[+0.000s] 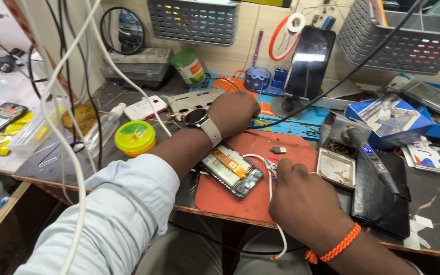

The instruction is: The person strips the insulation from a black wire using pliers, twists the exposed copper strands, and then connects the wire to a circuit board on a disassembled mobile phone. They use a soldering iron to secure the connection to the board.

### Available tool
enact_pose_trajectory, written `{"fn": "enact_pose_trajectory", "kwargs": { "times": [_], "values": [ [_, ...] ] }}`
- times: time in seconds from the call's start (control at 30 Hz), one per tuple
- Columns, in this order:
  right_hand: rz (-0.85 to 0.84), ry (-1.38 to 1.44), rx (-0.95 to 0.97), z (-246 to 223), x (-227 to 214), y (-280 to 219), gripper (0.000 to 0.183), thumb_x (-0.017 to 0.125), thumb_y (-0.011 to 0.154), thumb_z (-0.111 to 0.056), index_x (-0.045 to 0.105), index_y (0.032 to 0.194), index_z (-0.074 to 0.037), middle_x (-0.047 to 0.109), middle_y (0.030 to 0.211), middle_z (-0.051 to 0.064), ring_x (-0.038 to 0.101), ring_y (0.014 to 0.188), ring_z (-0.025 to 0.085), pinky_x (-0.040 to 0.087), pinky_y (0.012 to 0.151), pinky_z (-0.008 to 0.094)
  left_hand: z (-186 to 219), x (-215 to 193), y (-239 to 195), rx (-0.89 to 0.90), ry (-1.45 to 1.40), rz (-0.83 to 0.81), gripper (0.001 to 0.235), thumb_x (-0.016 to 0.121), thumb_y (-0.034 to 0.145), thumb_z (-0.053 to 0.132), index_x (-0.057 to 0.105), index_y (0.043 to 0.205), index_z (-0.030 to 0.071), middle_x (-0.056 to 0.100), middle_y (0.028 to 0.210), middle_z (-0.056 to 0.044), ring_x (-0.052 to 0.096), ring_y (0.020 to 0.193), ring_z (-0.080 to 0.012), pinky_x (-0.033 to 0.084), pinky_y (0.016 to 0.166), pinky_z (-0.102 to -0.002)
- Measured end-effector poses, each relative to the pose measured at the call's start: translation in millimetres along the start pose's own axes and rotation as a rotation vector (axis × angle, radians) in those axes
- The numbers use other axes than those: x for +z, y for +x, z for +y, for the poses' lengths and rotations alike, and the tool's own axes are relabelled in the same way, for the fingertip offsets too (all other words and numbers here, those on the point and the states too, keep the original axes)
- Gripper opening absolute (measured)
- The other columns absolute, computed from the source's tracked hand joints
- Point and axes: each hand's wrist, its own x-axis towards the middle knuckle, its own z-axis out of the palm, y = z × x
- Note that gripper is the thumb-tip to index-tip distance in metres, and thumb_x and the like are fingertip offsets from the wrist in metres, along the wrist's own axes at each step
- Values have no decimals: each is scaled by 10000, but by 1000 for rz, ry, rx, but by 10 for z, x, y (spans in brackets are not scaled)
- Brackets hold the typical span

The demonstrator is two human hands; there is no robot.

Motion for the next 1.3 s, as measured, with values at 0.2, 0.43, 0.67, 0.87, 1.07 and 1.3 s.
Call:
{"fn": "enact_pose_trajectory", "kwargs": {
  "times": [0.2, 0.43, 0.67, 0.87, 1.07, 1.3],
  "values": [
    [-54, 62, 94, 12, 13, 3, 236, 614, 784, -122, 623, 956, 40, 579, 951, 171, 673, 794, 331, 605, 604, 434, -10, -258, -344, 93, -171, 432, 74, 677, 882, 113, 735, 882, 66, 693, 867, -118, 667, 842, -336, 522, 784, -475],
    [25, -39, -75, 93, 106, 3, 145, 643, 774, -173, 628, 761, -29, 595, 1023, 181, 664, 890, 347, 577, 706, 461, 110, -811, -883, 12, -529, 470, 144, 684, 898, 164, 722, 937, 31, 719, 815, -111, 721, 691, -234, 562, 651, -363],
    [237, 536, 284, 95, -8, 121, 289, 662, 807, -226, 583, 997, -24, 656, 920, 219, 651, 860, 435, 511, 761, 521, 76, -969, -689, -29, -640, 314, 129, 699, 904, 151, 729, 924, 27, 685, 707, -87, 682, 642, -160, 541, 631, -316],
    [378, 669, 383, 6, -113, 193, 308, 709, 809, -253, 591, 1007, -48, 663, 863, 224, 656, 810, 442, 496, 701, 532, 82, -843, -363, 28, -743, 264, 129, 777, 849, 182, 792, 933, 85, 692, 696, -60, 652, 612, -144, 513, 565, -310],
    [415, 695, 409, -52, 19, 262, 290, 722, 836, -242, 589, 996, -40, 646, 840, 176, 656, 712, 359, 514, 639, 468, 136, -502, -468, -41, -849, 196, 118, 794, 822, 156, 760, 864, 51, 736, 724, -52, 706, 617, -132, 551, 582, -299],
    [471, 667, 348, -84, 83, 267, 285, 729, 853, -231, 606, 1016, -33, 621, 845, 151, 637, 681, 308, 504, 611, 448, 293, -485, -580, 59, -835, 263, 155, 788, 834, 152, 727, 886, 19, 724, 774, -87, 733, 666, -169, 569, 614, -299]
  ]
}}
